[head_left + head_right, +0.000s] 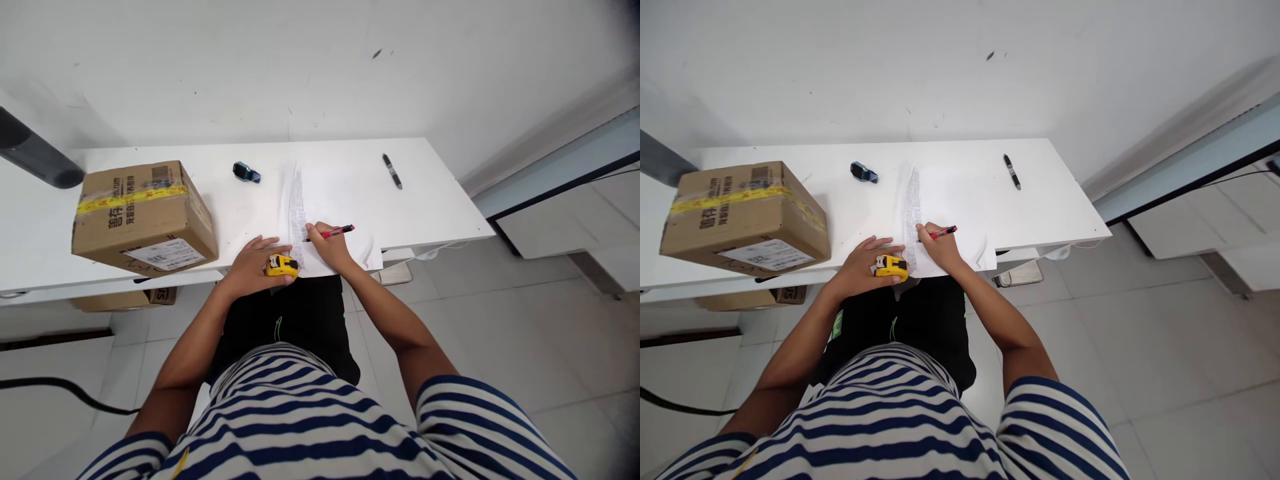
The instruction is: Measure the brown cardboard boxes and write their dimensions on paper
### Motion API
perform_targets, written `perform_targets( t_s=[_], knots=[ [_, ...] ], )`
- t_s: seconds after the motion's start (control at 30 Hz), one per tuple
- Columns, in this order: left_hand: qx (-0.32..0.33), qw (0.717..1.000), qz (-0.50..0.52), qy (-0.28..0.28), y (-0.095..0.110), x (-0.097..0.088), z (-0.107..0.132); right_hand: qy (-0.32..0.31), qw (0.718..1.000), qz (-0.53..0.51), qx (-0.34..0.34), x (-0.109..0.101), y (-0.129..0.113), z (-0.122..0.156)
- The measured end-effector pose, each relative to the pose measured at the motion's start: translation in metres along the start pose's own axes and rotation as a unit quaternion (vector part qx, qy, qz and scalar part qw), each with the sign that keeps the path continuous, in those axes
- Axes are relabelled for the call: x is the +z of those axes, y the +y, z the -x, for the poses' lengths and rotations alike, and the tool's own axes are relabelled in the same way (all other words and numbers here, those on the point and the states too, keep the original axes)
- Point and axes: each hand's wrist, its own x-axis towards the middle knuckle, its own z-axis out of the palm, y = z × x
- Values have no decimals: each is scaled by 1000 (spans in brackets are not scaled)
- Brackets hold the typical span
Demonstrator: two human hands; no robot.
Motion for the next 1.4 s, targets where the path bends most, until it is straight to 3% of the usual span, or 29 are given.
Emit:
perform_targets(
  t_s=[0.13,0.47,0.63,1.0,1.17,1.4],
  knots=[
    [12,1000,0,-2,-1,0,0,-35,999,-8,19,-3,-4,-1],
    [22,1000,-2,-9,-1,-1,2,20,1000,5,14,-4,-4,6],
    [23,1000,0,-12,-1,-1,2,-19,1000,9,21,-6,-4,5],
    [17,1000,-2,-10,-1,-1,2,39,999,-14,21,-2,-5,8],
    [22,1000,0,-13,-2,-1,2,15,999,-19,26,-2,-4,7],
    [16,1000,-1,-11,-3,-1,3,49,998,-33,33,1,-2,9]
  ],
)
